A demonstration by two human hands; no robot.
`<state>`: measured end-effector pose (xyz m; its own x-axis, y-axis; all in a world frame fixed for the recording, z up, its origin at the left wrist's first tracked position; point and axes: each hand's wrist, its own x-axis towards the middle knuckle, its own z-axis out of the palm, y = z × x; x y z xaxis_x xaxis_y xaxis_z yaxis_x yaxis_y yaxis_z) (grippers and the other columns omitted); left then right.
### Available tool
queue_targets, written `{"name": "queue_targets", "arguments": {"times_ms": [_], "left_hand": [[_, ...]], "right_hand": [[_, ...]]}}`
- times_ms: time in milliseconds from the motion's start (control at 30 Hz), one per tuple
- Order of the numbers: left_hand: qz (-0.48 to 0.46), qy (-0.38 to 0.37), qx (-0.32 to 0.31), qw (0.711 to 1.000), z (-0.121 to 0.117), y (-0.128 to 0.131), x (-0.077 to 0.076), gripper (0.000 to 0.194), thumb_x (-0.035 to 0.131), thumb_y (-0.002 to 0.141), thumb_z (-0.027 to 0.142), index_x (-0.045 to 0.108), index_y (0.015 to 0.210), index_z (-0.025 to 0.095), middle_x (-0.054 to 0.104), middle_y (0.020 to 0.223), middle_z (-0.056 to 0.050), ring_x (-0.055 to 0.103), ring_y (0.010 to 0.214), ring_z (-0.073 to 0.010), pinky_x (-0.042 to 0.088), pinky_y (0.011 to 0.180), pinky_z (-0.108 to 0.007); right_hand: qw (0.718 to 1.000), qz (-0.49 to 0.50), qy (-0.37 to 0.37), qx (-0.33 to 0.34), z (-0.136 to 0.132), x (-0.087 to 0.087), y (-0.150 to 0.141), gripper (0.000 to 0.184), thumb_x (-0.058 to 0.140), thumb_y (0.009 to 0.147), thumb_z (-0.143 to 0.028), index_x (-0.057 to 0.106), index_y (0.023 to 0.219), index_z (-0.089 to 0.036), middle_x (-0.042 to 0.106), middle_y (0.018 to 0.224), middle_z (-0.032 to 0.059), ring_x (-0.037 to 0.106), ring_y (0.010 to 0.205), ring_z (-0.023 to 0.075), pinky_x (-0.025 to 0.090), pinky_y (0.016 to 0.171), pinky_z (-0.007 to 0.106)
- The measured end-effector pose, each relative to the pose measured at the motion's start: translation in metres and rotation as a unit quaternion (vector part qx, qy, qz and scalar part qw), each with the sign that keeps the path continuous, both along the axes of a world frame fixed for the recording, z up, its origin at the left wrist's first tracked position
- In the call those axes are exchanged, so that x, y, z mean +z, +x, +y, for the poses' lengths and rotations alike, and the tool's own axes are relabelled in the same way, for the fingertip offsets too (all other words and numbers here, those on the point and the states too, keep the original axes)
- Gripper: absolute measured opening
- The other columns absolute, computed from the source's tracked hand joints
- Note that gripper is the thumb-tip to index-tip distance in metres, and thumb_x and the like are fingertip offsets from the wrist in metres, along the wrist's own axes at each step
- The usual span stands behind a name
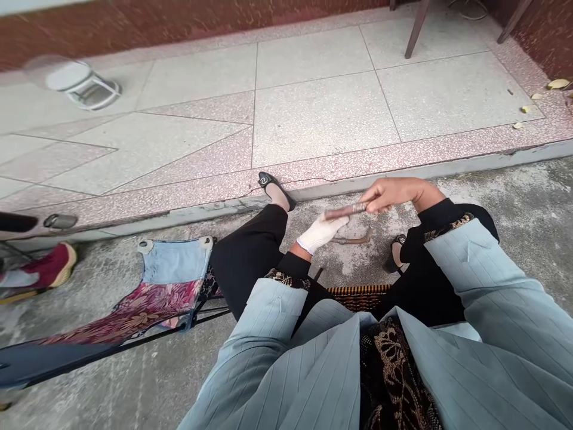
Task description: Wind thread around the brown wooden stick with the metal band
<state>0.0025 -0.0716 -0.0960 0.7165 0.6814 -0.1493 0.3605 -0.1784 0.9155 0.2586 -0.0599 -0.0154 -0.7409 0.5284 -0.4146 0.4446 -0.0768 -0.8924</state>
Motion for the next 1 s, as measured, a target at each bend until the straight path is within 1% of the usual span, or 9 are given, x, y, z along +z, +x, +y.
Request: {"name": "queue_targets", "arguments": {"times_ms": [133, 300, 433, 533, 600, 667, 733, 833, 1000], "left_hand": [[-0.008, -0.078, -0.029, 0.996, -0.005, 0.006, -0.005, 0.037, 0.042, 0.094, 0.046, 0.058, 0.085, 0.014, 0.047, 0.062, 0.003, 0.04, 0.052, -0.0078, 0.034, 0.053, -0.02], [0.035, -0.023, -0.111, 0.993, -0.01, 0.008, 0.008, 0.038, 0.04, 0.095, 0.044, 0.059, 0.082, 0.014, 0.048, 0.063, 0.003, 0.041, 0.056, -0.0081, 0.032, 0.054, -0.02], [0.066, 0.045, -0.111, 0.991, -0.008, 0.0, 0.016, 0.037, 0.04, 0.095, 0.041, 0.062, 0.085, 0.014, 0.055, 0.073, 0.001, 0.047, 0.066, -0.0101, 0.036, 0.063, -0.021], [0.083, 0.084, -0.036, 0.992, -0.001, -0.009, 0.019, 0.033, 0.042, 0.093, 0.039, 0.063, 0.087, 0.014, 0.058, 0.076, 0.001, 0.048, 0.069, -0.0112, 0.037, 0.067, -0.022], [0.082, 0.094, -0.004, 0.992, 0.003, -0.014, 0.019, 0.031, 0.043, 0.092, 0.037, 0.063, 0.087, 0.015, 0.057, 0.074, 0.002, 0.048, 0.068, -0.0112, 0.037, 0.067, -0.023], [0.069, 0.087, 0.004, 0.994, 0.003, -0.013, 0.015, 0.029, 0.043, 0.092, 0.036, 0.063, 0.087, 0.015, 0.057, 0.074, 0.001, 0.049, 0.069, -0.0116, 0.038, 0.067, -0.023], [0.043, 0.059, 0.018, 0.997, 0.0, -0.009, 0.006, 0.031, 0.044, 0.092, 0.039, 0.062, 0.087, 0.014, 0.058, 0.077, -0.001, 0.051, 0.07, -0.0125, 0.04, 0.067, -0.024], [0.012, -0.025, 0.039, 0.999, -0.007, 0.003, -0.012, 0.037, 0.04, 0.093, 0.045, 0.06, 0.09, 0.014, 0.056, 0.074, -0.002, 0.049, 0.064, -0.012, 0.041, 0.061, -0.024], [0.046, -0.026, -0.072, 0.996, -0.017, 0.013, -0.009, 0.037, 0.038, 0.095, 0.044, 0.06, 0.088, 0.015, 0.053, 0.067, 0.001, 0.047, 0.06, -0.0105, 0.038, 0.059, -0.022]], "right_hand": [[0.987, -0.027, 0.04, -0.153, 0.006, 0.002, 0.013, 0.028, 0.067, 0.08, -0.042, 0.071, 0.088, -0.015, 0.059, 0.066, -0.0013, 0.046, 0.052, 0.0068, 0.035, 0.053, 0.023], [0.938, -0.247, 0.123, -0.21, 0.011, -0.003, 0.001, 0.023, 0.063, 0.084, -0.035, 0.073, 0.089, -0.015, 0.064, 0.072, 0.0047, 0.053, 0.059, 0.012, 0.038, 0.061, 0.028], [0.884, -0.42, 0.19, -0.084, 0.009, -0.014, -0.019, 0.02, 0.064, 0.083, -0.029, 0.075, 0.086, -0.013, 0.065, 0.076, 0.0103, 0.057, 0.07, 0.0188, 0.037, 0.065, 0.031], [0.915, -0.385, 0.087, 0.079, 0.002, -0.022, -0.031, 0.018, 0.066, 0.081, -0.028, 0.075, 0.083, -0.012, 0.063, 0.067, 0.0074, 0.054, 0.06, 0.0152, 0.038, 0.062, 0.03], [0.944, -0.282, -0.003, 0.171, -0.003, -0.022, -0.034, 0.02, 0.067, 0.081, -0.031, 0.076, 0.088, -0.015, 0.062, 0.063, 0.0024, 0.051, 0.055, 0.0114, 0.038, 0.059, 0.027], [0.965, -0.158, -0.053, 0.203, -0.006, -0.018, -0.033, 0.027, 0.068, 0.08, -0.037, 0.075, 0.097, -0.017, 0.064, 0.066, -0.0005, 0.05, 0.055, 0.0087, 0.037, 0.057, 0.023], [0.984, -0.056, -0.046, 0.165, -0.006, -0.011, -0.027, 0.036, 0.067, 0.08, -0.042, 0.073, 0.104, -0.016, 0.065, 0.071, -0.0007, 0.049, 0.056, 0.0075, 0.036, 0.056, 0.022], [0.999, -0.013, 0.033, -0.001, -0.001, -0.003, -0.012, 0.037, 0.065, 0.082, -0.042, 0.071, 0.105, -0.013, 0.061, 0.07, -0.0006, 0.047, 0.054, 0.0072, 0.035, 0.052, 0.022], [0.959, -0.155, 0.144, -0.19, 0.008, -0.006, -0.002, 0.031, 0.049, 0.093, -0.038, 0.066, 0.1, -0.012, 0.058, 0.072, 0.0024, 0.046, 0.055, 0.0079, 0.038, 0.053, 0.021]]}}
